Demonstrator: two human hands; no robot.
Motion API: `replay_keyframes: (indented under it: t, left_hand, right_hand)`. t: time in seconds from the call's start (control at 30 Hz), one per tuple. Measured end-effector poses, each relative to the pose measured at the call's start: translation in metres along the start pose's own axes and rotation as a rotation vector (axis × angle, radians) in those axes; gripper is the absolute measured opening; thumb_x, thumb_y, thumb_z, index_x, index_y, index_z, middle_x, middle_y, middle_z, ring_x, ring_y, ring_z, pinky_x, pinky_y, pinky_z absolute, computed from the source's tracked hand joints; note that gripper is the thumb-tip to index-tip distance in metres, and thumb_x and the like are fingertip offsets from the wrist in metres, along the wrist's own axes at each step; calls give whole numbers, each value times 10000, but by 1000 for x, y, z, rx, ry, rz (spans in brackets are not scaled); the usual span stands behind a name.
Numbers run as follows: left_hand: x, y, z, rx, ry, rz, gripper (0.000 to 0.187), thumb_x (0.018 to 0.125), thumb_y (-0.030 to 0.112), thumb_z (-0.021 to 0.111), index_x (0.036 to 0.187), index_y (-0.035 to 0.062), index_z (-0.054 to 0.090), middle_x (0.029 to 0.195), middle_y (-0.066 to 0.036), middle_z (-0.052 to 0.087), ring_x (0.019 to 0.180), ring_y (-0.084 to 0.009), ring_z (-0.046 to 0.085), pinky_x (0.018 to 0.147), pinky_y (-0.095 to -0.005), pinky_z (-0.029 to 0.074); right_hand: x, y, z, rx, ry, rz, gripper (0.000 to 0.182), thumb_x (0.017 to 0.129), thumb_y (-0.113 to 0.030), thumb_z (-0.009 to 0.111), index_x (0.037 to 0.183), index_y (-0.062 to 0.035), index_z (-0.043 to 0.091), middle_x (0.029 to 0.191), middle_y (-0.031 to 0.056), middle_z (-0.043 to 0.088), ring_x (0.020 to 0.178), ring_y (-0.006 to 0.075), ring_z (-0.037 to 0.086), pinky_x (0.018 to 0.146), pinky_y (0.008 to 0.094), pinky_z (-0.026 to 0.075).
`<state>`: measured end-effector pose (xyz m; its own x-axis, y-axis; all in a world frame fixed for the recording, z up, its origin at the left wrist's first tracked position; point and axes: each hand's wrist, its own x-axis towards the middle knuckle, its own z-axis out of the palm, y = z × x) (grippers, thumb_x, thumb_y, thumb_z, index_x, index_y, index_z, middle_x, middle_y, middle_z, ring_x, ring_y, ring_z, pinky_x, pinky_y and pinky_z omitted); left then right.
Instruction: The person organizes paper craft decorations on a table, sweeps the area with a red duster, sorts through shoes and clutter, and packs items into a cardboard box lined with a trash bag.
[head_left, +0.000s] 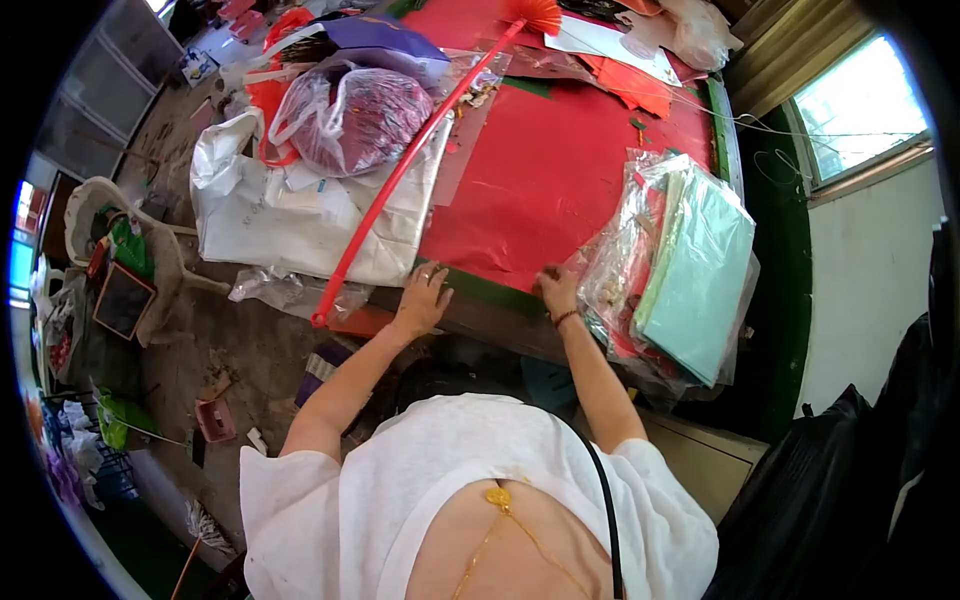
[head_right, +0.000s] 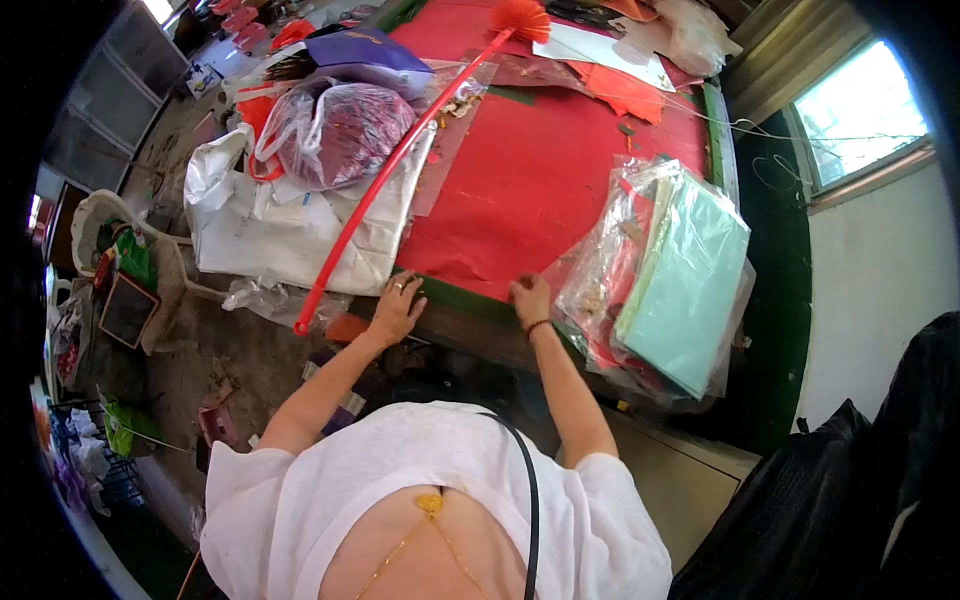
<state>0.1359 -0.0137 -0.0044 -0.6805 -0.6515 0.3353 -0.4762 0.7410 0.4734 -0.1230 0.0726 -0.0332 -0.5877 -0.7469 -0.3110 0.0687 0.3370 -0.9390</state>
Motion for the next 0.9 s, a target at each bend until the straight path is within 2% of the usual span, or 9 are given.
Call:
replay_keyframes:
  t: [0.03,0.17,0.23,0.3,0.5,0.73,0.8,0.87,0.9]
  left_hand:
    - [8,5,7,19,2,-23,375,759,188,559,1068,1,460,1109,-200,429,1020,-364,416,853,-431,359]
    - [67,12,45,50,-9,-54,384,782,237,527,1093,22,456,1131,-194,427,1053,-357,400,853,-456,353]
    - [93,10,66,43,-44,-64,396,794,265,507,1104,24,454,1151,-192,417,1072,-352,390,860,-469,346]
    - [122,5,84,119,-156,-190,432,817,323,457,1140,37,437,1192,-181,392,1117,-335,358,891,-513,314]
    - [198,-30,132,327,-174,-174,492,833,387,399,1194,52,400,1231,-163,360,1160,-316,311,949,-566,202]
    - [241,-29,146,273,-137,-184,504,826,401,404,1187,49,419,1204,-158,373,1143,-316,315,955,-560,182]
    - [246,-29,149,270,-113,-166,493,821,387,421,1179,48,427,1175,-156,385,1125,-315,324,946,-553,197]
    - [249,-28,152,281,-124,-181,485,813,377,440,1171,50,433,1163,-155,386,1109,-313,331,943,-549,202]
    - [251,-29,153,284,-138,-183,477,804,366,458,1164,52,439,1152,-154,388,1093,-312,339,940,-545,208]
  right_hand:
    - [8,-11,-15,-3,2,0,239,720,-105,565,908,39,535,741,108,586,673,207,565,611,303,455]
    - [76,-44,-76,591,-71,324,92,736,-83,531,785,-6,543,704,106,579,587,220,548,535,300,448]
    - [112,-51,-112,695,-133,385,101,754,-108,517,730,-12,535,704,113,577,622,226,552,579,305,460]
    - [131,-79,-132,772,46,457,128,779,-127,474,827,-10,491,809,137,558,740,261,541,641,346,463]
    - [216,-113,-157,792,146,337,205,814,-188,469,906,-4,463,915,147,543,813,270,532,717,359,456]
    - [372,-114,-162,778,136,175,262,829,-219,448,962,6,445,904,131,530,808,259,511,722,365,431]
    - [422,-125,-161,780,230,191,257,824,-234,460,929,1,458,876,135,536,790,260,513,669,368,423]
    - [479,-122,-165,806,335,159,133,761,-149,538,750,-29,482,615,90,479,554,201,478,500,322,380]
    - [497,-125,-163,811,410,125,147,738,-141,563,729,-21,480,602,86,470,519,185,469,474,312,356]
